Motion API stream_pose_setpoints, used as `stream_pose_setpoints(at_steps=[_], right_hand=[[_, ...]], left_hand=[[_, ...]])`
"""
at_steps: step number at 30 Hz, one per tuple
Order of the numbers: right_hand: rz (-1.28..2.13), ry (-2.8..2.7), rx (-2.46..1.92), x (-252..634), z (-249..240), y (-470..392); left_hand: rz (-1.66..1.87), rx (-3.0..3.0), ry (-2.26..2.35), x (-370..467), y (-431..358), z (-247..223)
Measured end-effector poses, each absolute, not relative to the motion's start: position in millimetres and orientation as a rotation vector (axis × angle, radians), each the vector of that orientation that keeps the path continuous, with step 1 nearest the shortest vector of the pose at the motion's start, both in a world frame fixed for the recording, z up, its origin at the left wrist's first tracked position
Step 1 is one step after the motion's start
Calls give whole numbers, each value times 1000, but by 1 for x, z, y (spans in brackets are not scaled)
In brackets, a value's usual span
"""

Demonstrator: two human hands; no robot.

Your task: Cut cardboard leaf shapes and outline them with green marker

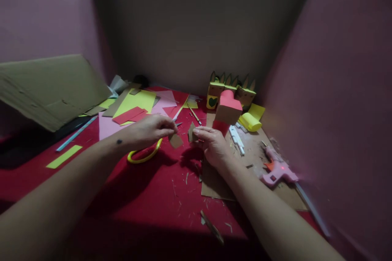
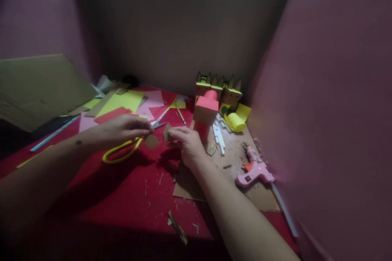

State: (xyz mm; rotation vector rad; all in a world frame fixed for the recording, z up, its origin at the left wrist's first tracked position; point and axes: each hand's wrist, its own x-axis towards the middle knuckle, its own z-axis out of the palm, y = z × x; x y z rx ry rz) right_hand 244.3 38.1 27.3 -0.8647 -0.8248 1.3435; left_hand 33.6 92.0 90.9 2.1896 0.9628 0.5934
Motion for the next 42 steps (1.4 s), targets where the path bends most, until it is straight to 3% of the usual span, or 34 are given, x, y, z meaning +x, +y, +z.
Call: stream_pose_setpoints(at_steps=[10, 18, 23, 29, 42], right_hand=[[1490, -867, -875, 242, 19, 38], [1492, -894, -807, 243, 12, 40], [1438, -794, -825, 244, 15, 40], [1544, -799, -824, 240, 17, 38], [1610, -892, -765, 239, 11, 38]], left_hand=[[779, 1876, 916, 58, 96, 75], [706, 1822, 920, 53, 92, 68], [867, 1762, 954, 35, 102, 69], [666, 1993, 968, 44, 93, 72], [761, 2102, 1211, 58, 84, 65]])
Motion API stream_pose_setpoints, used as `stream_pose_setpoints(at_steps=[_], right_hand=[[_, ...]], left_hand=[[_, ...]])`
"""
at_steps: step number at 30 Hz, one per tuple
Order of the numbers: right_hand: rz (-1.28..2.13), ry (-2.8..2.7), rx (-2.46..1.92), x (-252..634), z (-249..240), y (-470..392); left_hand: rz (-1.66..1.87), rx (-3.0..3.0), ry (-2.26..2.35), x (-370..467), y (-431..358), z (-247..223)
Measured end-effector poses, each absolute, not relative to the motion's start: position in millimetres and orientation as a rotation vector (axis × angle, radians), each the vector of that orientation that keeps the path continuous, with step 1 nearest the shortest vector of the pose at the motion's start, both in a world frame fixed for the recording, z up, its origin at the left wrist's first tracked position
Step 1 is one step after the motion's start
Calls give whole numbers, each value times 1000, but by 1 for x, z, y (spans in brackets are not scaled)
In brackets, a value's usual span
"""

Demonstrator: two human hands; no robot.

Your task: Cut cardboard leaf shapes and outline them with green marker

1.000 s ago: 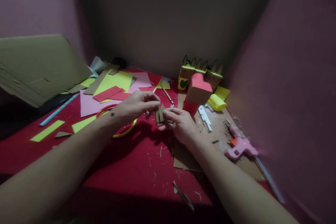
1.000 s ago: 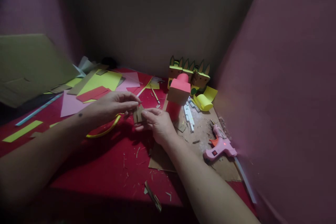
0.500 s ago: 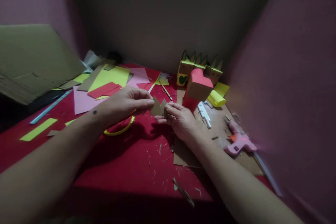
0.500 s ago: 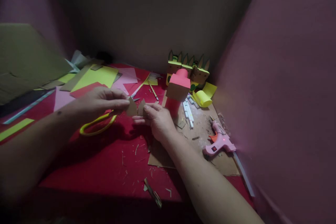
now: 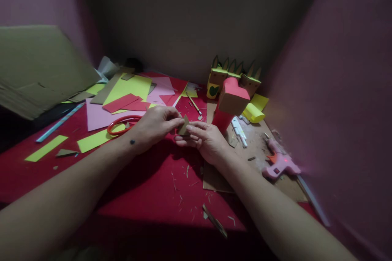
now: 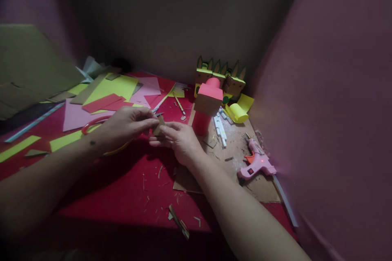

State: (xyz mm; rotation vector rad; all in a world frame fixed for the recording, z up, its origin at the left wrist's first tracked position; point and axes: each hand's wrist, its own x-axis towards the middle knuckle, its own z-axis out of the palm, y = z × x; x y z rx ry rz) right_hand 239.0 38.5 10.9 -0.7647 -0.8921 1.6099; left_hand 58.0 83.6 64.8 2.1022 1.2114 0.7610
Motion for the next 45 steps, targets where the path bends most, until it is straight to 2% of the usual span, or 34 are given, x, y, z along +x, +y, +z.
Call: stream_pose_setpoints(at_steps=[9, 18, 23, 26, 33, 45], right_hand=[[1580, -921, -807, 243, 4, 41], [1576, -869, -881, 236, 18, 36], [1634, -1015, -808, 239, 22, 32], [1541, -1146, -852, 239, 23, 31], [1290, -1268, -961, 232, 14, 30], [1340, -1188, -910, 232, 13, 32]], left_hand=[[681, 1877, 1177, 62, 83, 59], [512, 1661, 973, 55, 91, 52], [516, 1527, 916, 52, 94, 57], [516, 1475, 897, 50, 97, 60], [479, 1456, 858, 48, 96, 61], [523, 1585, 897, 48, 93, 58]])
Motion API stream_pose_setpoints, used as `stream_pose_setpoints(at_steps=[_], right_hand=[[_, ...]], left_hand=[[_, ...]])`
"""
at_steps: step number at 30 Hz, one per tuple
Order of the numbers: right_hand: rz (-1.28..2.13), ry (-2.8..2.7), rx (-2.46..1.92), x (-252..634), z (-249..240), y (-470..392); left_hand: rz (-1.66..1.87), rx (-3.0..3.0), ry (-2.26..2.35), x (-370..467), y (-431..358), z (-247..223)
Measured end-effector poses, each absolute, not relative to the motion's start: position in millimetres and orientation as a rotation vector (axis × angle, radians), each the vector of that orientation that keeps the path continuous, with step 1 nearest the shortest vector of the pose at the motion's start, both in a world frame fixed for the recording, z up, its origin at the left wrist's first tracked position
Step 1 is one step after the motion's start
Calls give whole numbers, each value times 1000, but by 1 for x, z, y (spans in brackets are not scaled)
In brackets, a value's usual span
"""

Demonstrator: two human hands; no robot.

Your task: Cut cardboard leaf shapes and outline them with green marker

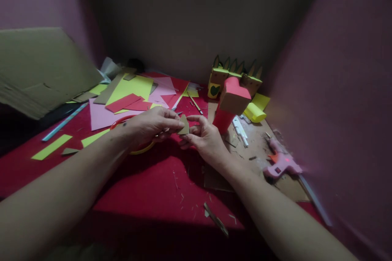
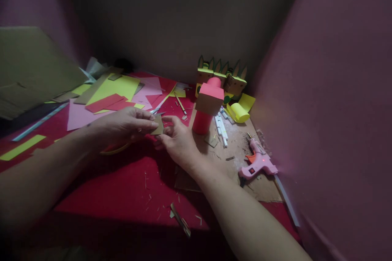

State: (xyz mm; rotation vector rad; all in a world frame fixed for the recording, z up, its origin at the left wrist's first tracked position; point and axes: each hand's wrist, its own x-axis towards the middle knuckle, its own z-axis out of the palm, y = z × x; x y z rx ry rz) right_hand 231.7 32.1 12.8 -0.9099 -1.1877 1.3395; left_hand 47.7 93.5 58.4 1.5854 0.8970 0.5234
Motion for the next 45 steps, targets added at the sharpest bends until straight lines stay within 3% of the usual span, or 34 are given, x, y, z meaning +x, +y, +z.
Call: stream_pose_setpoints(at_steps=[9, 24, 45], right_hand=[[1430, -1196, -945, 236, 22, 29], [1223, -1206, -1001, 234, 19, 28], [1267, -1170, -963, 234, 22, 29]], left_hand=[[514, 1763, 930, 47, 90, 66], [566, 1816, 910, 49, 85, 61], [628, 1798, 848, 51, 85, 66]])
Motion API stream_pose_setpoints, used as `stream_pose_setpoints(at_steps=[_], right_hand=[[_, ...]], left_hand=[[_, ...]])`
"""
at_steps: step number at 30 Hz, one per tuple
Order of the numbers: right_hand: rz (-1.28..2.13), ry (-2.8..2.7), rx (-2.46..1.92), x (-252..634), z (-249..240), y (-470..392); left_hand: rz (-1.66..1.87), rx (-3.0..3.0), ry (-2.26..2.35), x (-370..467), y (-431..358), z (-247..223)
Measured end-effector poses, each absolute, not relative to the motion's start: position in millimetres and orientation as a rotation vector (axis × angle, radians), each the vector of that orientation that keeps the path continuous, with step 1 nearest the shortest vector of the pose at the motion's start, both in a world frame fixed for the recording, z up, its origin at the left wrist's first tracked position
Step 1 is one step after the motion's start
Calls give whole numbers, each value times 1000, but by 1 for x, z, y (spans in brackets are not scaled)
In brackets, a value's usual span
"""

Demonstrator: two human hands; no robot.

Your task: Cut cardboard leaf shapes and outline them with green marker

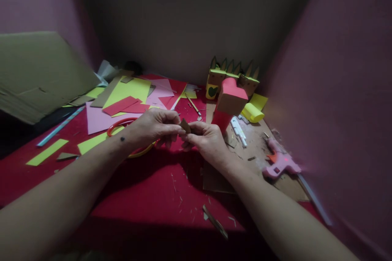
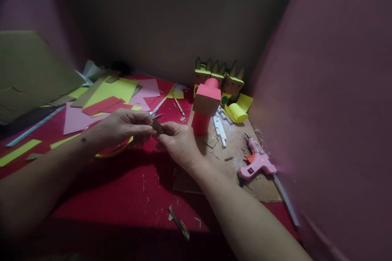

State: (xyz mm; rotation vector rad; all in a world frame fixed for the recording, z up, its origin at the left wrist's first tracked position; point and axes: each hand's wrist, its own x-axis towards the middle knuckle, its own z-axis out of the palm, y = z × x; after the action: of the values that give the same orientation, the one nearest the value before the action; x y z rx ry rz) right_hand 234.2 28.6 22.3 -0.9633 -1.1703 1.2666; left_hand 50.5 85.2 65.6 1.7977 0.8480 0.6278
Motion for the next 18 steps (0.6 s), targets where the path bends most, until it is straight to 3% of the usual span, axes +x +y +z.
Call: stream_pose_setpoints(at_steps=[18], right_hand=[[1436, -1046, -887, 242, 27, 31]], left_hand=[[677, 1667, 698, 44, 94, 57]])
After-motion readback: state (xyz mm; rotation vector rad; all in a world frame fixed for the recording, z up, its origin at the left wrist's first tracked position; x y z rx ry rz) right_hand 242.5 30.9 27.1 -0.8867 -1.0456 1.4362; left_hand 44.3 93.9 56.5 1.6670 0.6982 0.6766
